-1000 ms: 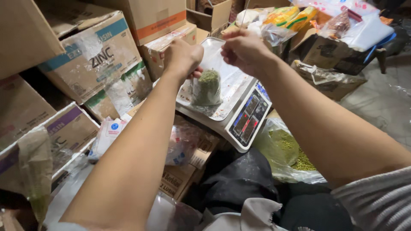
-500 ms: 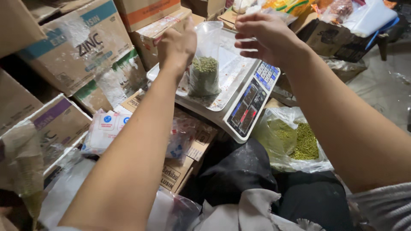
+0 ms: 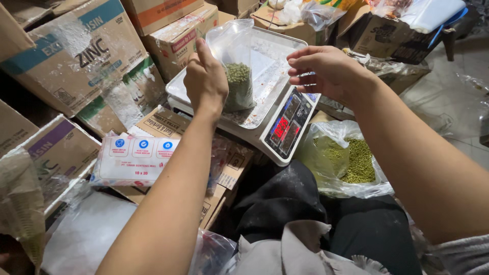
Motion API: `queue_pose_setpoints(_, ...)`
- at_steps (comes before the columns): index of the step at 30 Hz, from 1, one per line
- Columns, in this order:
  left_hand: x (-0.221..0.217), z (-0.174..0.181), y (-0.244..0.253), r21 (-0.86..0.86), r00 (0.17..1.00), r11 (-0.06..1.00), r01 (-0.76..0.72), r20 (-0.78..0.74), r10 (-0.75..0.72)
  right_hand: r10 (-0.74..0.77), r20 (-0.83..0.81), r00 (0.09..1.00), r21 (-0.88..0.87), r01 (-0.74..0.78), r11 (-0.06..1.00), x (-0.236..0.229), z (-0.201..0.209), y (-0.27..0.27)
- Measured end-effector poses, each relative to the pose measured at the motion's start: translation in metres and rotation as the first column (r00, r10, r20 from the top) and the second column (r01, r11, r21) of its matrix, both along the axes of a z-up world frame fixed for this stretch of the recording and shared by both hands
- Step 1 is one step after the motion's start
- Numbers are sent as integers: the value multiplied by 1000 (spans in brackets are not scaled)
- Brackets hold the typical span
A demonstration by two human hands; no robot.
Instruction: The person scoops green mung beans from a large sack into small plastic bags, weighs each bag on a digital scale, adjusts the contents to reach a target weight, and ties the bags shut. The person repeats this process multiple times, placing finished bags on the floor.
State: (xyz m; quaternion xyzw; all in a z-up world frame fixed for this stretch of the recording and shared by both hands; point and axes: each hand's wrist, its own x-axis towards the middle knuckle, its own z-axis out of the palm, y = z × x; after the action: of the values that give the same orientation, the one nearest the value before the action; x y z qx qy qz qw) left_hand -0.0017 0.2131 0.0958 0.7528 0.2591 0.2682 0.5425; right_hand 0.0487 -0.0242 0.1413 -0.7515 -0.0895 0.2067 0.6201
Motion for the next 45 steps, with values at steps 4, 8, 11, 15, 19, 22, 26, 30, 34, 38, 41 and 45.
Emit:
queue_pose_setpoints(4, -2, -1, 0, 22, 999, 1000, -21, 25, 20, -1, 4, 1000, -3, 1, 1000, 1, 2, 1)
queue_pose_setpoints(8, -8, -3, -5, 7, 998, 999, -44, 39, 44, 11, -19, 1000, -8, -11, 1000, 2, -3, -2)
queue_pose_setpoints(11, -16, -11, -22, 49, 989, 994, -95, 116, 89, 12, -65, 998, 4, -12, 1000, 2, -15, -11)
queue_pose_setpoints(15, -32, -30, -60, 175, 976, 982, -64, 215, 25, 17, -144, 989, -20, -20, 1000, -3, -50, -37)
queue_pose_setpoints(19, -42, -43, -97, 284, 962, 957, 57, 243, -129, 18, -224, 974, -90, -39, 995, -4, -107, -91)
queue_pose_setpoints(22, -51, -49, -122, 239, 967, 949, 206, 100, -235, -34, -272, 962, -249, -36, 968, 3, -157, -143)
queue_pose_setpoints(26, -55, -51, -144, 205, 933, 915, 347, 18, -358, -249, -222, 943, -475, 118, 872, 23, -229, -210)
queue_pose_setpoints(30, -59, -53, -155, 184, 902, 886, 426, -18, -431, -316, -120, 941, -599, 186, 779, 53, -307, -250)
queue_pose_setpoints(34, -62, -54, -159, 213, 898, 878, 429, 6, -440, -481, -254, 839, -502, 311, 807, 85, -375, -254)
queue_pose_setpoints(38, -63, -54, -154, 189, 854, 836, 514, -28, -519, -621, -466, 630, -523, 370, 768, 92, -403, -239)
queue_pose_setpoints(41, -65, -55, -153, 244, 771, 744, 623, -28, -636, -695, -538, 477, -551, 425, 718, 80, -401, -220)
queue_pose_setpoints(45, -67, -54, -161, 290, 681, 636, 715, -82, -728, -707, -440, 553, -508, 496, 704, 63, -397, -205)
